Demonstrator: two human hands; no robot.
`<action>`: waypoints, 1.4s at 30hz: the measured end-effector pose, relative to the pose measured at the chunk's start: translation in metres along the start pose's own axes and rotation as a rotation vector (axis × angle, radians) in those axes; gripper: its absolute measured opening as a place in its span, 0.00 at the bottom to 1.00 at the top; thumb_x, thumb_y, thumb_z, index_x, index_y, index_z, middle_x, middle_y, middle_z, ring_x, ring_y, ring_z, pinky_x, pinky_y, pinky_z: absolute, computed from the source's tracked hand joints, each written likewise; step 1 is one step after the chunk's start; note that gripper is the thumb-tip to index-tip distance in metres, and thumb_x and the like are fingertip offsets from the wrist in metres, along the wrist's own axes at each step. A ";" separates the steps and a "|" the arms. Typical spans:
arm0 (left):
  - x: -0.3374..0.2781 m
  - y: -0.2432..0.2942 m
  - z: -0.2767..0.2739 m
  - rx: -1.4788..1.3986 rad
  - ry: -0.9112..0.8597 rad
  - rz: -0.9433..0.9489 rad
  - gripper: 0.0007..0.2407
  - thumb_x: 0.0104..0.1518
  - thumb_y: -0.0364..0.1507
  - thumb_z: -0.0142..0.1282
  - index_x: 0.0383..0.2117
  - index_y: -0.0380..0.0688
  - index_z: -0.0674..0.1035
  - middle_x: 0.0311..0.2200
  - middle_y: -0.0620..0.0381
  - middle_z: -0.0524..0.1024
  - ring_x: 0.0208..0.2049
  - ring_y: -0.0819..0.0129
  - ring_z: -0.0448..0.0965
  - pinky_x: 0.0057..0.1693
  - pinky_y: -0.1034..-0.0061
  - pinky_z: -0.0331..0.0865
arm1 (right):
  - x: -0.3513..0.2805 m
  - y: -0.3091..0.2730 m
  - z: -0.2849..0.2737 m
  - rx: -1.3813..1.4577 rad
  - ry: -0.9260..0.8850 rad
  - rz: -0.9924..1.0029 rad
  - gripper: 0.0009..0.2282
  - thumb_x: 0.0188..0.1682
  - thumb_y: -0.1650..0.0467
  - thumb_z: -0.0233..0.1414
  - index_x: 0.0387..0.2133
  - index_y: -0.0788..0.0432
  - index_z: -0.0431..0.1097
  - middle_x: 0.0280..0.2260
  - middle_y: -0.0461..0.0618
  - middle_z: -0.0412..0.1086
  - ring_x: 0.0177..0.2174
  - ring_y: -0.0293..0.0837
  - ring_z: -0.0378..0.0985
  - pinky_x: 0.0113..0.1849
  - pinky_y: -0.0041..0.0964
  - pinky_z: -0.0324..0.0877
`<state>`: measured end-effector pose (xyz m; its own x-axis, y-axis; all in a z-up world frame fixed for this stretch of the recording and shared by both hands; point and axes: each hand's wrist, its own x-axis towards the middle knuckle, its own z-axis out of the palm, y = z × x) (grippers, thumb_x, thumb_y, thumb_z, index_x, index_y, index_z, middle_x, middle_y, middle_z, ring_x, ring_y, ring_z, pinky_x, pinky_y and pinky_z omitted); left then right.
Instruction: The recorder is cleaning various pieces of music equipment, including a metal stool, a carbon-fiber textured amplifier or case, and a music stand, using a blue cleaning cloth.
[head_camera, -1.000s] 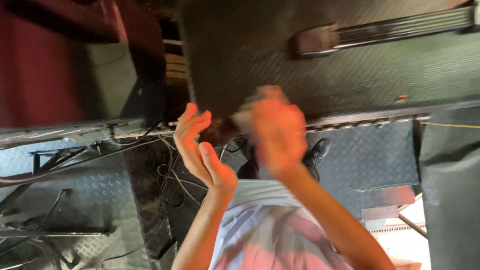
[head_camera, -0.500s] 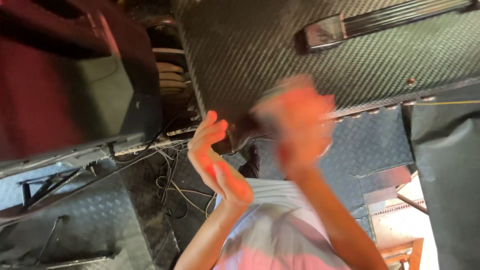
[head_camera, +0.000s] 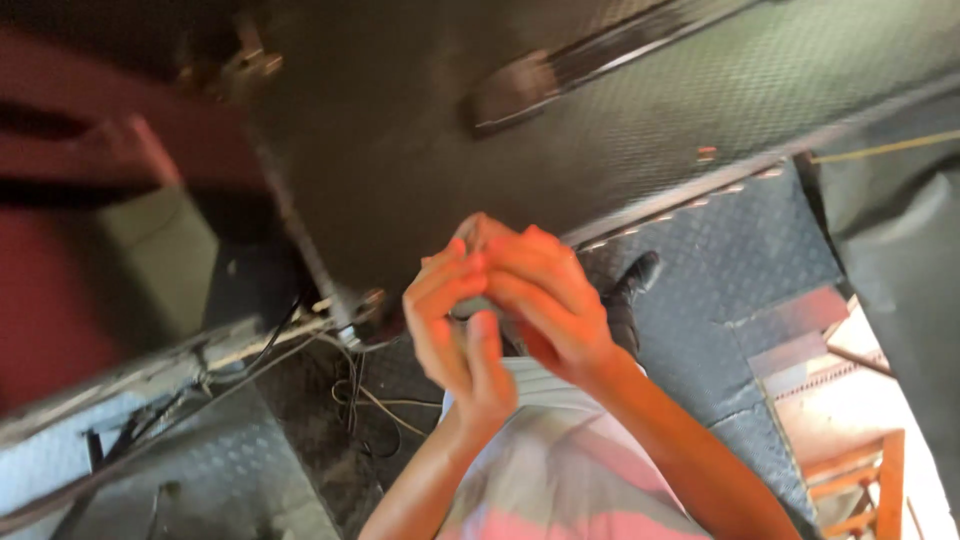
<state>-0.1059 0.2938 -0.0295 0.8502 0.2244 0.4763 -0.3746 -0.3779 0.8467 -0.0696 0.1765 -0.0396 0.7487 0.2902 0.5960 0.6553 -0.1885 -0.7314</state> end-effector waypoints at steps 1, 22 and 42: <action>0.005 0.003 0.014 -0.011 -0.020 0.003 0.13 0.72 0.34 0.45 0.49 0.35 0.72 0.51 0.44 0.73 0.59 0.53 0.72 0.70 0.60 0.60 | 0.003 0.007 -0.013 -0.013 0.016 0.010 0.11 0.48 0.76 0.56 0.45 0.67 0.73 0.51 0.57 0.71 0.55 0.57 0.73 0.58 0.50 0.63; 0.035 0.088 0.398 -0.077 -0.295 -0.001 0.14 0.68 0.24 0.50 0.58 0.33 0.69 0.59 0.42 0.71 0.61 0.51 0.71 0.68 0.63 0.64 | -0.035 0.156 -0.384 -0.549 0.431 0.237 0.16 0.50 0.84 0.46 0.51 0.67 0.69 0.52 0.60 0.70 0.54 0.59 0.72 0.62 0.50 0.63; 0.040 0.129 0.533 0.211 -0.234 0.059 0.07 0.59 0.24 0.56 0.41 0.42 0.74 0.44 0.57 0.78 0.54 0.58 0.77 0.63 0.64 0.53 | -0.060 0.216 -0.514 1.454 0.753 0.893 0.40 0.50 0.51 0.49 0.70 0.64 0.50 0.64 0.60 0.60 0.59 0.54 0.66 0.60 0.47 0.62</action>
<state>0.0773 -0.2250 -0.0282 0.9004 -0.0066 0.4350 -0.3616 -0.5676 0.7397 0.0779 -0.3641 -0.0630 0.9268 0.0698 -0.3691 -0.1908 0.9339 -0.3025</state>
